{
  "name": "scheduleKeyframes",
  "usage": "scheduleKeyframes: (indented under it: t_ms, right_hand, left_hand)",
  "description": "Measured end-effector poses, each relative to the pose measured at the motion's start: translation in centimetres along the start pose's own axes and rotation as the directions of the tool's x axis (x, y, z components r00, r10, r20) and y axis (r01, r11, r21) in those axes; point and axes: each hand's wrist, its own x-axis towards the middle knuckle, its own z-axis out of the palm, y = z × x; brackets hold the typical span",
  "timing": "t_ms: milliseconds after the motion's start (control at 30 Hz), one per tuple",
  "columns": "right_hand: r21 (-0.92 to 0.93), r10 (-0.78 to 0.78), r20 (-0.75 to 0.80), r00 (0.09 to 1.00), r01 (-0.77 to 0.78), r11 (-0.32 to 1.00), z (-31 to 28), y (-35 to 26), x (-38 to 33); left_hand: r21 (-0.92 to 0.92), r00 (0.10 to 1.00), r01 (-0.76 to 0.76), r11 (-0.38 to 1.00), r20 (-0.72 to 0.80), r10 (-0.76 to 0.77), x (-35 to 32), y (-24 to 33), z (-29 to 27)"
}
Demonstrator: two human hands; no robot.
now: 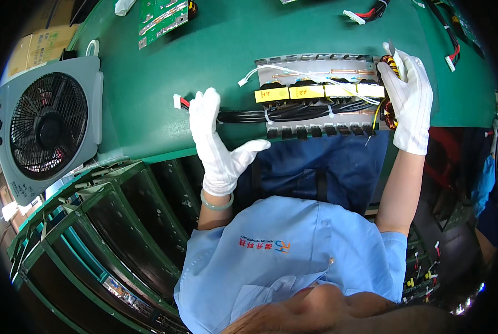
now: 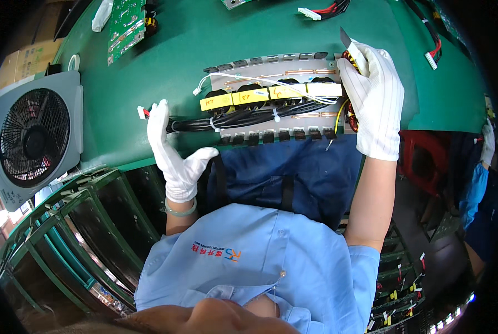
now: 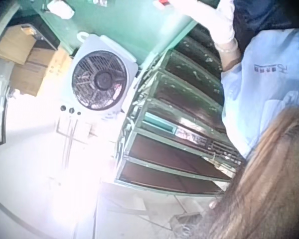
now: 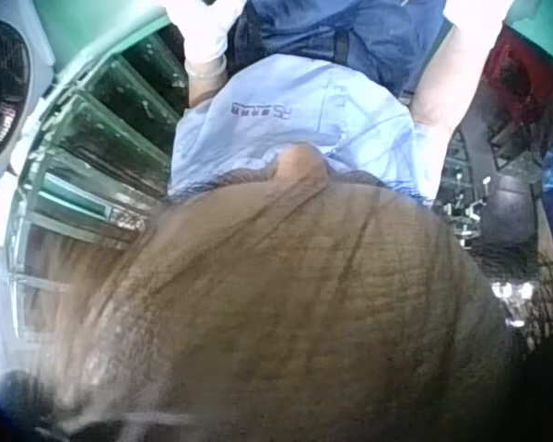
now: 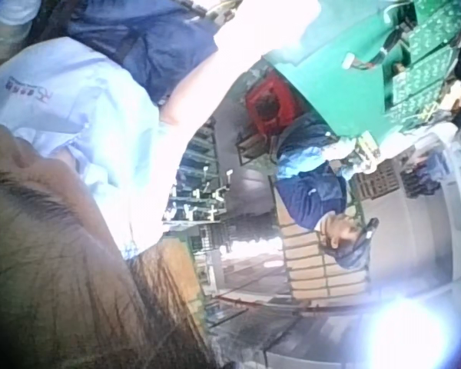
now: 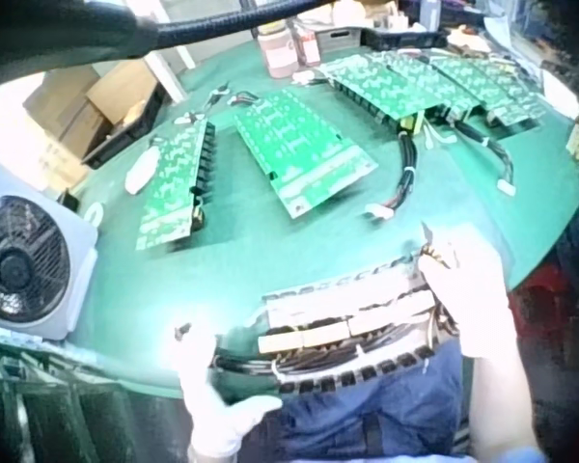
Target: Assemble and organize printed circuit boards with heat sinks and wiring at a factory workbench.
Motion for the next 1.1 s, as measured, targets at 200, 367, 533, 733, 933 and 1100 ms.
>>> scheduleKeyframes:
  t_ms: [200,367,533,733,933,1100]
  right_hand:
    - [0.022,-0.002,-0.039,0.999,0.002,1.000,0.3,0.5,0.0]
    - [0.027,0.019,-0.012,1.000,-0.019,0.999,0.1,0.2,-0.1]
    - [0.076,0.023,-0.053,0.998,-0.019,0.997,0.2,0.4,-0.5]
    - [0.055,0.019,-0.070,0.997,-0.016,0.998,0.0,-0.5,-0.9]
    - [0.128,0.004,-0.178,0.984,0.019,0.992,0.0,-0.3,-1.2]
    - [0.169,-0.045,-0.171,0.984,0.074,0.983,-0.1,-0.2,-1.0]
  left_hand:
    - [0.071,0.999,-0.046,0.996,-0.019,0.047,-0.3,0.0,0.1]
    - [-0.195,0.993,-0.118,0.974,-0.032,0.114,-1.2,2.0,-0.7]
    - [-0.293,0.941,-0.179,0.939,0.228,0.250,0.8,5.4,1.4]
    - [-0.229,0.901,-0.201,0.952,0.339,0.271,1.1,7.4,2.3]
    - [-0.520,0.847,-0.101,0.848,0.403,0.348,-0.3,5.2,-1.7]
    - [-0.436,0.993,-0.077,0.897,0.048,0.109,-1.7,4.3,-0.5]
